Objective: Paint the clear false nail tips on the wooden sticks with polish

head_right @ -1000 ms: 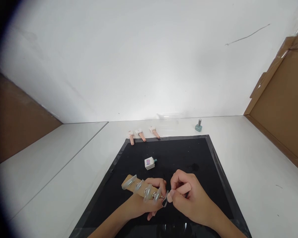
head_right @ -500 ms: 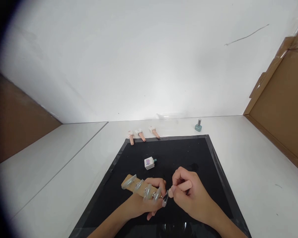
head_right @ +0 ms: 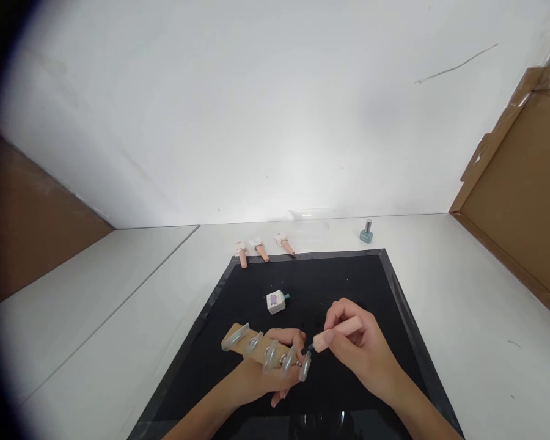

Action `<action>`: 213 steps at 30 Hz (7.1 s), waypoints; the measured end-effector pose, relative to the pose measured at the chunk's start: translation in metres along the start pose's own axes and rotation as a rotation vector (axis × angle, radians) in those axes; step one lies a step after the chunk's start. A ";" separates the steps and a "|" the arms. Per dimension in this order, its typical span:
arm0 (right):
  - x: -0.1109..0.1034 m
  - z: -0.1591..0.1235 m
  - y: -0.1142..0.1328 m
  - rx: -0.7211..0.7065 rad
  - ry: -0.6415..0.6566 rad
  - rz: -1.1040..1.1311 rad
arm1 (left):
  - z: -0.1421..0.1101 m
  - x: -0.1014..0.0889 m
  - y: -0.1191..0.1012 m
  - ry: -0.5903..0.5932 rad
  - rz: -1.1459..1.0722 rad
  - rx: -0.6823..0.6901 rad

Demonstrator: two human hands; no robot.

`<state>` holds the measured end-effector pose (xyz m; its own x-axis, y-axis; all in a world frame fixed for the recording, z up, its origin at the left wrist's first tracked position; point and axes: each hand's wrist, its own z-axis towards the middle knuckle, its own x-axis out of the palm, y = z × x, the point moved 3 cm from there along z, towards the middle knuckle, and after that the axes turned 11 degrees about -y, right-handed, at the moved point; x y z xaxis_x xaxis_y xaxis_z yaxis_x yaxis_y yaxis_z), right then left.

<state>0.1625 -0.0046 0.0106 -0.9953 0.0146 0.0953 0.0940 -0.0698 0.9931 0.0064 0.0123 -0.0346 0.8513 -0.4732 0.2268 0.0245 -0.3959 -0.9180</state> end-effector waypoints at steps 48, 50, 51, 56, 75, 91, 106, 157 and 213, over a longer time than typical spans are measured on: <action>0.005 -0.002 0.017 -0.303 0.177 -0.247 | 0.007 -0.002 -0.001 -0.005 -0.010 -0.012; 0.006 -0.003 0.018 -0.325 0.175 -0.258 | 0.008 -0.002 -0.002 -0.012 0.004 -0.018; 0.007 -0.003 0.019 -0.333 0.174 -0.263 | 0.008 -0.002 -0.002 -0.015 0.010 -0.021; 0.008 -0.002 0.021 -0.367 0.175 -0.281 | 0.008 -0.001 -0.003 -0.015 0.030 -0.031; 0.002 -0.003 0.003 -0.239 0.124 -0.048 | 0.001 0.002 -0.004 0.007 0.033 -0.011; 0.002 -0.001 0.004 -0.362 0.043 -0.228 | 0.000 0.003 -0.003 0.001 0.053 0.020; 0.004 -0.003 0.005 -0.349 0.027 -0.234 | 0.000 0.004 -0.006 0.007 0.056 0.016; -0.007 -0.002 -0.007 -0.109 -0.161 -0.188 | -0.005 0.006 -0.009 -0.036 -0.224 0.046; -0.051 -0.019 -0.022 -0.084 -0.001 -0.404 | -0.012 -0.052 -0.033 -0.726 1.099 0.287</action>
<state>0.2105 -0.0231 -0.0177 -0.9517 0.0586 -0.3013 -0.3066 -0.1398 0.9415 -0.0445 0.0403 -0.0125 0.5815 0.1192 -0.8048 -0.8125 0.1363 -0.5668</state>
